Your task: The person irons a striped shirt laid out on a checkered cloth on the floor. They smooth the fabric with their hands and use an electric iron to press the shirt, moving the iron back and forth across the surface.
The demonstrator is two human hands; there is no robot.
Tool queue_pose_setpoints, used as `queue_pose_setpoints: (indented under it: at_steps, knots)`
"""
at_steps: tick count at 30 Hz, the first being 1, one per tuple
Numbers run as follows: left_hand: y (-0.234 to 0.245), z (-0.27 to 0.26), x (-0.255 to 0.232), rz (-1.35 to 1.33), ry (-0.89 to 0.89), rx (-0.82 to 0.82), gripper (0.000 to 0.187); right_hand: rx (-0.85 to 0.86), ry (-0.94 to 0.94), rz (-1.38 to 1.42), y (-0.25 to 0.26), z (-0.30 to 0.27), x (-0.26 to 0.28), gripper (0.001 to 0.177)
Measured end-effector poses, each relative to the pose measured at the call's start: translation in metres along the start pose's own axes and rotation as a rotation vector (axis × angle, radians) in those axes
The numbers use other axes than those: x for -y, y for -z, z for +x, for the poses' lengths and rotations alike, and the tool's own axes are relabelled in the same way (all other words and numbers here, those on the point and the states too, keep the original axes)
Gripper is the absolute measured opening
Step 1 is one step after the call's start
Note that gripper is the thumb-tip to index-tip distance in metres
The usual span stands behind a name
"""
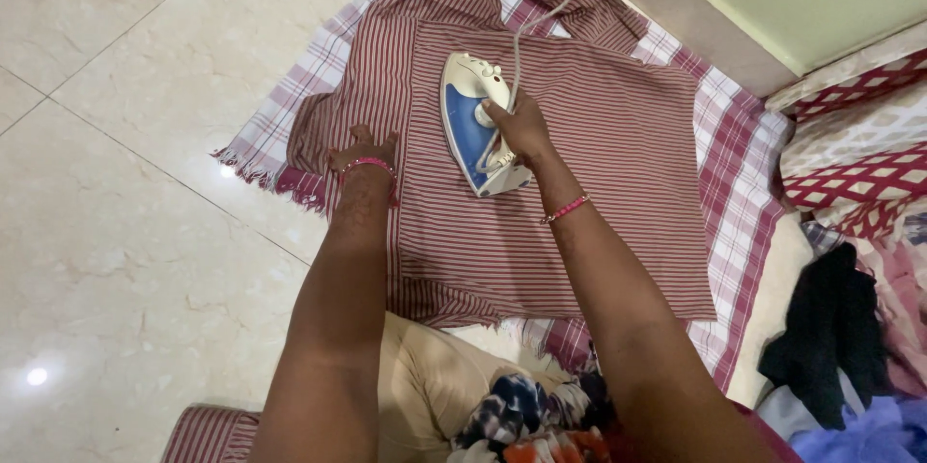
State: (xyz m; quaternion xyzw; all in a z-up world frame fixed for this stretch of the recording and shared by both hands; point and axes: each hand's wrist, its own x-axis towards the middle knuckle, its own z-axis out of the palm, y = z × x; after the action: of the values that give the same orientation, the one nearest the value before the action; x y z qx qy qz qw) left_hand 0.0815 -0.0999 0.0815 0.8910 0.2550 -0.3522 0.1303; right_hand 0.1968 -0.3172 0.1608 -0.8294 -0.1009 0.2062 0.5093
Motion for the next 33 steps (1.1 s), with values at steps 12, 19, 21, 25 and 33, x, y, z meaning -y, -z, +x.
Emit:
queue_pose_setpoints:
  at_steps: [12, 19, 21, 25, 33]
  knots:
    - [0.015, -0.025, 0.000, -0.014, 0.033, 0.019, 0.141, 0.070, 0.087, -0.259, 0.013, -0.083, -0.016, 0.062]
    - [-0.006, 0.003, 0.008, -0.044, -0.006, -0.094, 0.079, 0.281, 0.035, -0.384, 0.038, -0.107, -0.032, 0.079]
    - [-0.012, 0.014, 0.011, -0.045, -0.021, -0.101, 0.073, 0.347, 0.022, -0.387, 0.042, -0.112, -0.036, 0.080]
    - [-0.012, 0.019, 0.012, -0.268, 0.033, -0.054, 0.057, 0.481, 0.100, -0.386, 0.047, -0.123, -0.034, 0.077]
    - [-0.007, -0.004, 0.014, -0.225, -0.011, -0.042, 0.062, 0.339, 0.041, -1.000, 0.032, -0.139, -0.010, 0.058]
